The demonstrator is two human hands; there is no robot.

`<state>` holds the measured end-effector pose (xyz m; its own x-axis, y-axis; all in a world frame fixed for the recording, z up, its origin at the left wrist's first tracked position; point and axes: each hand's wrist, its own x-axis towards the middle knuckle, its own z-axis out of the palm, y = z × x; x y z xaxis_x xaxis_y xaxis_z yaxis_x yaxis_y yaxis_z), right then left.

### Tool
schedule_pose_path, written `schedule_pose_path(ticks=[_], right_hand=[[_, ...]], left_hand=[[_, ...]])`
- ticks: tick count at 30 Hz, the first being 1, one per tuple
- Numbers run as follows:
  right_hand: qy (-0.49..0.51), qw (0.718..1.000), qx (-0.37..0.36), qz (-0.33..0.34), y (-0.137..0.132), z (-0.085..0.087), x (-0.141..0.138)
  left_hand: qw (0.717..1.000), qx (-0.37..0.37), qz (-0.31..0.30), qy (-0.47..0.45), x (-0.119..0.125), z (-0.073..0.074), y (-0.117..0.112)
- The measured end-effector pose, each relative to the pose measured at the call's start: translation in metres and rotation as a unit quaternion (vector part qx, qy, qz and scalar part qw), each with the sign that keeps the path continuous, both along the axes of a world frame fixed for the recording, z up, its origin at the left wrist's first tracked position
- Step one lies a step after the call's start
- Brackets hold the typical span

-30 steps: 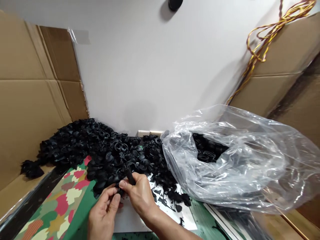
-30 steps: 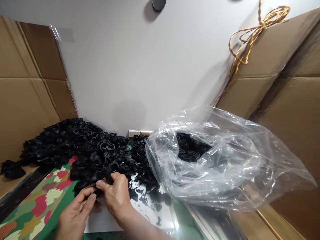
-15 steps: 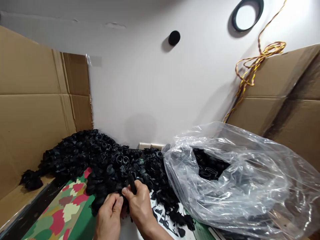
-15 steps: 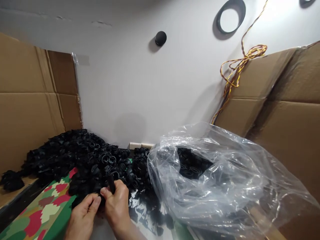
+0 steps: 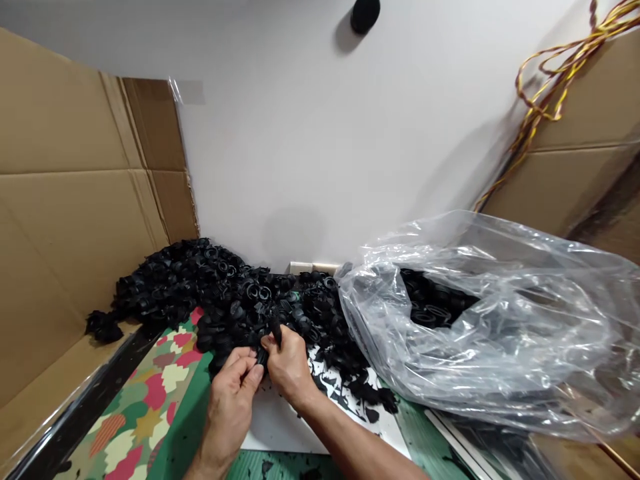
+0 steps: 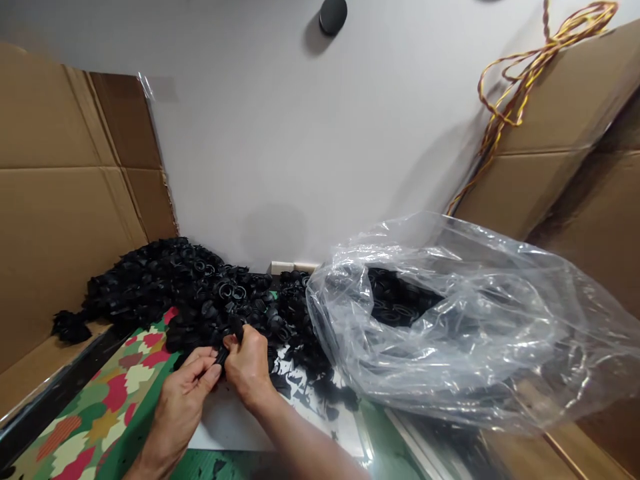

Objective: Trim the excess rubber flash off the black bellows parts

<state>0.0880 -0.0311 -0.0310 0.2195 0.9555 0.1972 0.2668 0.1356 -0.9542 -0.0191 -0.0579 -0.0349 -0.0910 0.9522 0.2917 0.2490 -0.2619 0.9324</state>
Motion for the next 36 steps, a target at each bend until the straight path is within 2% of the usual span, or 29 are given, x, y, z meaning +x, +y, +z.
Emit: schedule_pose_path(ticks=[4, 5, 7, 9, 14, 19, 21, 25, 29, 31, 36], right_hand=[[-0.016, 1.0, -0.007, -0.009, 0.007, 0.004, 0.001], [-0.018, 1.0, -0.011, -0.02, 0.012, 0.006, 0.004], [-0.02, 0.998, -0.021, -0.052, 0.023, 0.01, 0.013], [-0.022, 0.998, -0.02, -0.06, 0.03, 0.014, 0.022], [-0.027, 0.999, -0.009, 0.016, 0.016, 0.018, 0.031], [-0.05, 0.993, -0.03, 0.103, -0.01, 0.012, 0.042], [-0.072, 0.991, -0.037, 0.111, -0.017, 0.012, 0.048], [-0.066, 0.996, 0.031, 0.051, -0.029, 0.019, 0.054], [0.006, 0.993, 0.069, 0.099, -0.041, 0.027, 0.047], [0.019, 0.992, 0.084, 0.098, -0.045, 0.025, 0.039], [0.016, 0.983, 0.183, -0.002, -0.044, 0.008, 0.021]], left_hand=[[1.0, -0.002, 0.001, 0.009, -0.005, 0.008, -0.013], [1.0, -0.001, 0.002, 0.01, -0.006, 0.009, -0.018], [0.999, -0.006, -0.032, 0.009, -0.008, 0.01, -0.027], [0.999, -0.016, -0.026, -0.026, -0.013, 0.009, -0.031], [0.985, -0.105, -0.013, -0.139, -0.025, 0.01, -0.024], [0.968, -0.126, -0.03, -0.214, -0.023, 0.012, -0.022], [0.965, -0.126, -0.037, -0.225, -0.02, 0.011, -0.023], [0.971, -0.108, -0.042, -0.208, -0.014, 0.01, -0.024], [0.99, -0.061, -0.046, -0.122, -0.01, 0.01, -0.022], [0.995, -0.04, -0.037, -0.087, -0.005, 0.009, -0.022], [0.998, -0.025, 0.019, -0.057, 0.013, 0.001, -0.022]])
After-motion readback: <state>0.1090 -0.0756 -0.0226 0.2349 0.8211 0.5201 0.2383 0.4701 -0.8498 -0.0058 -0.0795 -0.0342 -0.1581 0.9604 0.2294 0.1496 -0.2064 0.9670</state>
